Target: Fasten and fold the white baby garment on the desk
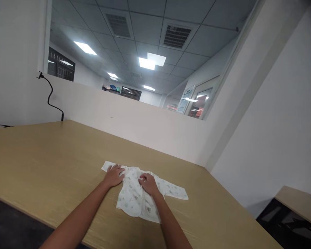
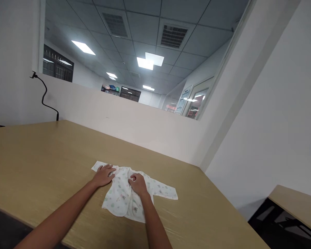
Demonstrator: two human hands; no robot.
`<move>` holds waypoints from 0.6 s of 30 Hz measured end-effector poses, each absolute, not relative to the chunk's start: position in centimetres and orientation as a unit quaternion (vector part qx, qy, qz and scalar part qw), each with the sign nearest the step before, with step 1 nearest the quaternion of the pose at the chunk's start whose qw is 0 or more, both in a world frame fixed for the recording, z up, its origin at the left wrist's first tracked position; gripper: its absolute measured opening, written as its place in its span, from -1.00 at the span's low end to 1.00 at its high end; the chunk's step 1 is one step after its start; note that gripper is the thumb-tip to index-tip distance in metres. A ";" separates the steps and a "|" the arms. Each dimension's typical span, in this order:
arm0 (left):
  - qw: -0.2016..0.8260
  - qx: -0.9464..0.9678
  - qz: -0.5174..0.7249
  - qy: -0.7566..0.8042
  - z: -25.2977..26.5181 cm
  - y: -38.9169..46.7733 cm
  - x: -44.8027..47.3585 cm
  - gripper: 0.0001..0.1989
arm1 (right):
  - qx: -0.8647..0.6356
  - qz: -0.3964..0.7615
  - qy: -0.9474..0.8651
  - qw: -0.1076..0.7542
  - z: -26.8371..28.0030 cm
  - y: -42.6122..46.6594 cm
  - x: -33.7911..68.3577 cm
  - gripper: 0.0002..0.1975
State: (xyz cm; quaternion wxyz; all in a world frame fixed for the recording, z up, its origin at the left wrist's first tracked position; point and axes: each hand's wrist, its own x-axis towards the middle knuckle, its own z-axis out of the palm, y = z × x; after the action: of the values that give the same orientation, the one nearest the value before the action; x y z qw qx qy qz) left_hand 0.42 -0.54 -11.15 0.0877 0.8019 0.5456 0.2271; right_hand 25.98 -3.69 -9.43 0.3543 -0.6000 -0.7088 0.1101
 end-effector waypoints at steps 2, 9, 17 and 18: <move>0.089 0.802 0.229 0.545 -11.1 -0.6 0.5 -0.51 | -0.596 0.098 -0.712 0.358 -10.1 -3.5 25.8 -0.84; 0.096 0.797 0.236 0.548 -10.9 -0.9 0.5 -0.51 | -0.620 0.133 -0.661 0.402 -9.2 -3.8 26.2 -0.85; 0.092 0.798 0.230 0.550 -10.8 -0.9 0.4 -0.51 | -0.604 0.120 -0.648 0.448 -8.5 -5.5 29.3 -0.76; 0.089 0.799 0.229 0.549 -10.8 -0.9 0.4 -0.51 | -0.599 0.119 -0.648 0.455 -8.6 -6.1 29.9 -0.74</move>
State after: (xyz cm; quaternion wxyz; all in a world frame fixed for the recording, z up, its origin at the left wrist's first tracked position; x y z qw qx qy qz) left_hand 0.40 -0.90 -10.80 0.0891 0.7988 0.5490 0.2293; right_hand 29.89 -6.12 -8.58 0.4549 -0.5993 -0.6479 0.1187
